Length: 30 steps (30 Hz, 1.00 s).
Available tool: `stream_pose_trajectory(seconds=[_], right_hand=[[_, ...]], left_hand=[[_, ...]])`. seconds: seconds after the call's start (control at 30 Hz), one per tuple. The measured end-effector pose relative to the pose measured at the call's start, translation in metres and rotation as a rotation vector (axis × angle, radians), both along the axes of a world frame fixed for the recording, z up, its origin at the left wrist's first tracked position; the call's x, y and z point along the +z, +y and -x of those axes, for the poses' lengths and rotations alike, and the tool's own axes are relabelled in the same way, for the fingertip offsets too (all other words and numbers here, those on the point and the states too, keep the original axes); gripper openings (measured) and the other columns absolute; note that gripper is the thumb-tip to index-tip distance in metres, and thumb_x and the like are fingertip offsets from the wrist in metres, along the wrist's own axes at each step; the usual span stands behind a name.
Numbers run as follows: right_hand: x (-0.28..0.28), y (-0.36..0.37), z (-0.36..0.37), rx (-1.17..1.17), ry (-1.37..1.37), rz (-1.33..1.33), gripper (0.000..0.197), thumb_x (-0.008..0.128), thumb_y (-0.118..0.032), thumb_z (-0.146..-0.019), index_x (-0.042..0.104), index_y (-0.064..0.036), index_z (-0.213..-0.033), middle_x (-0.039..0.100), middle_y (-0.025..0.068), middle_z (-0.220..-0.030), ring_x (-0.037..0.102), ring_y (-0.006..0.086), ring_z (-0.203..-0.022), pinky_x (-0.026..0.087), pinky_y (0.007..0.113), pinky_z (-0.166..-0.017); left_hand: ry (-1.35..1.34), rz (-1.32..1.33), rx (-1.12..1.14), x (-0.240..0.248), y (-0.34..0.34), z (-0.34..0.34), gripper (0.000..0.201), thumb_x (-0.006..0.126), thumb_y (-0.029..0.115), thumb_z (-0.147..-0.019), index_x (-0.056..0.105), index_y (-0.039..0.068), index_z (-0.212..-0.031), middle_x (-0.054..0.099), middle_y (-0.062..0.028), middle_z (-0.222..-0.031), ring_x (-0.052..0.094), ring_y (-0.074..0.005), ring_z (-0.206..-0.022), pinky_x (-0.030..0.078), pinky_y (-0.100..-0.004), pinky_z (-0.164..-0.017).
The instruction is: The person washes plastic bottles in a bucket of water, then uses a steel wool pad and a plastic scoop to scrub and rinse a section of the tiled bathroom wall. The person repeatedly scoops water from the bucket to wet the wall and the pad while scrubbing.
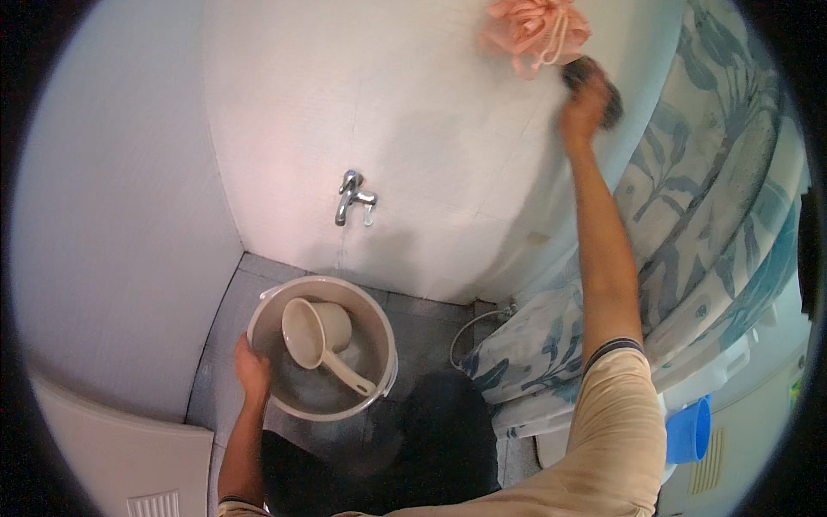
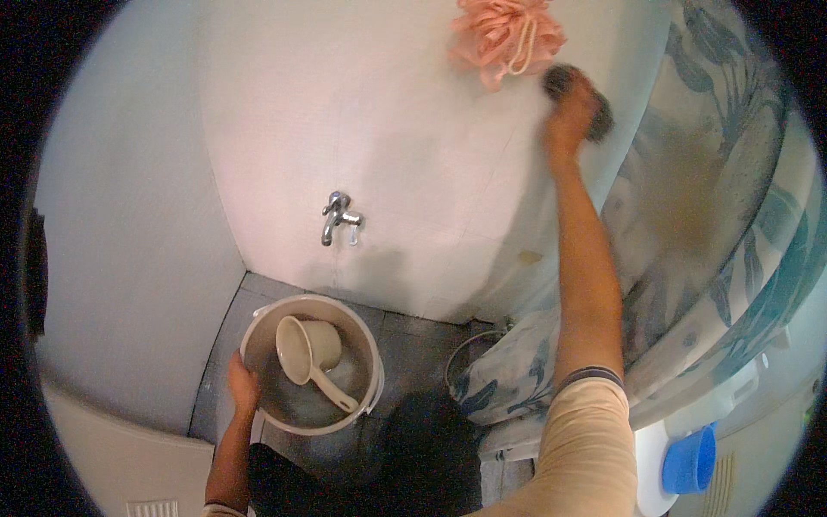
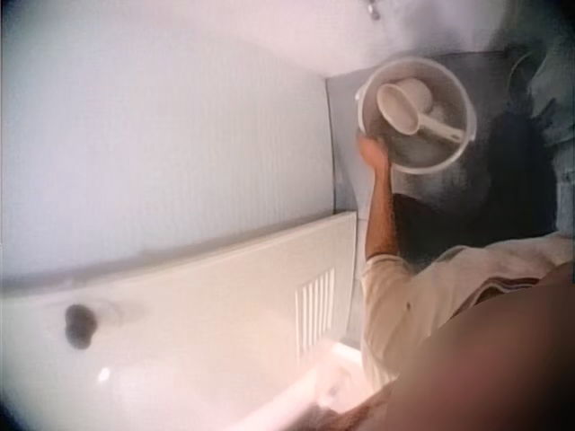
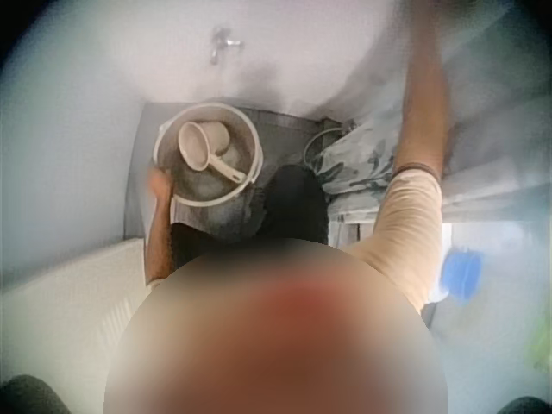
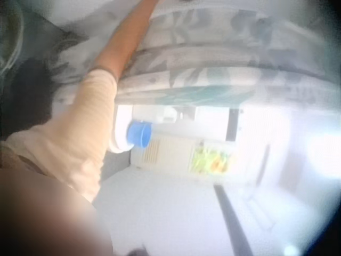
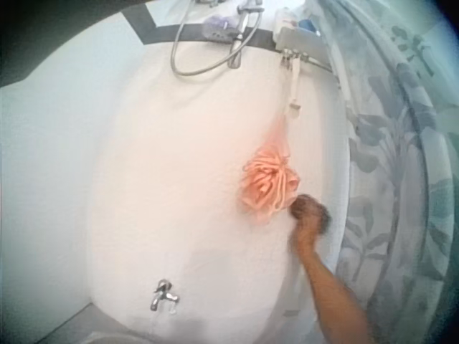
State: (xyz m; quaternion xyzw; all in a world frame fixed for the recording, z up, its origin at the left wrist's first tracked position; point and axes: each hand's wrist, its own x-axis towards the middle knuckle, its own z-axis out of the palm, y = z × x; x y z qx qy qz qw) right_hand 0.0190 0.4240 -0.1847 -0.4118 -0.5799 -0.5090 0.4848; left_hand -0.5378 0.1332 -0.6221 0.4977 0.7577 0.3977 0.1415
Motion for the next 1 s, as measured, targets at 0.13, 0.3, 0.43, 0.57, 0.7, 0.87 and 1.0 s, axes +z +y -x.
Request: stream_pose_trajectory(seconds=[0.13,0.3,0.43,0.57,0.7,0.87,1.0], right_hand=[[-0.094,0.029,0.135,0.033,-0.379,0.142,0.041,0.041,-0.005,-0.088,0.05,-0.0051,-0.127,0.052,0.0162,-0.127,0.05,0.0326,-0.118,0.035,0.051,-0.104],[-0.218,-0.019,0.153,0.135,-0.672,0.744,0.056,0.039,-0.005,-0.091,0.035,-0.0145,-0.146,0.033,0.0044,-0.153,0.031,0.0232,-0.141,0.024,0.051,-0.115],[-0.127,-0.001,0.142,-0.2,-0.572,0.431,0.061,0.039,-0.002,-0.09,0.03,-0.0167,-0.149,0.029,0.0024,-0.155,0.028,0.0242,-0.142,0.024,0.051,-0.114],[-0.018,0.06,0.199,0.17,-0.432,0.207,0.048,0.043,-0.009,-0.09,0.046,-0.0139,-0.137,0.045,0.0064,-0.143,0.041,0.0295,-0.132,0.032,0.051,-0.108],[-0.085,0.059,0.223,0.186,-0.689,0.523,0.046,0.045,-0.012,-0.09,0.047,-0.0134,-0.136,0.046,0.0093,-0.141,0.042,0.0288,-0.132,0.034,0.047,-0.108],[-0.23,-0.024,0.119,0.069,-1.125,0.977,0.045,0.044,-0.013,-0.093,0.045,-0.0119,-0.138,0.038,0.0051,-0.15,0.036,0.023,-0.138,0.032,0.045,-0.112],[-0.191,-0.009,0.113,-0.119,-0.997,0.69,0.05,0.047,-0.013,-0.091,0.044,-0.0166,-0.14,0.037,0.0006,-0.151,0.034,0.0201,-0.14,0.031,0.047,-0.112]], left_hand=[[0.042,-0.038,-0.023,0.008,-0.002,-0.001,0.047,0.048,-0.005,-0.077,0.052,0.0,-0.123,0.059,-0.0254,-0.112,0.057,-0.0422,-0.106,0.044,-0.0458,-0.092],[-0.03,0.038,0.005,0.013,-0.003,-0.004,0.045,0.048,-0.003,-0.078,0.052,-0.001,-0.122,0.06,-0.0256,-0.111,0.057,-0.0428,-0.104,0.044,-0.0456,-0.091],[0.075,-0.097,0.026,0.006,-0.001,-0.003,0.041,0.048,-0.002,-0.081,0.053,-0.002,-0.121,0.059,-0.0263,-0.111,0.057,-0.0428,-0.106,0.044,-0.0459,-0.092],[-0.012,-0.029,0.006,0.001,0.0,0.0,0.041,0.049,-0.002,-0.082,0.053,-0.002,-0.122,0.059,-0.0265,-0.113,0.056,-0.0436,-0.106,0.043,-0.047,-0.094],[0.028,-0.004,-0.024,0.001,0.0,0.002,0.042,0.049,-0.001,-0.081,0.053,-0.002,-0.122,0.058,-0.0267,-0.116,0.055,-0.0436,-0.107,0.043,-0.0472,-0.094],[0.068,0.033,0.054,0.005,0.0,-0.002,0.042,0.049,-0.002,-0.079,0.054,-0.002,-0.122,0.058,-0.0267,-0.115,0.055,-0.0429,-0.108,0.043,-0.0469,-0.095],[0.051,0.01,0.067,0.013,0.001,-0.007,0.042,0.049,-0.002,-0.08,0.054,-0.002,-0.122,0.058,-0.0263,-0.114,0.055,-0.0427,-0.107,0.043,-0.0469,-0.095]])
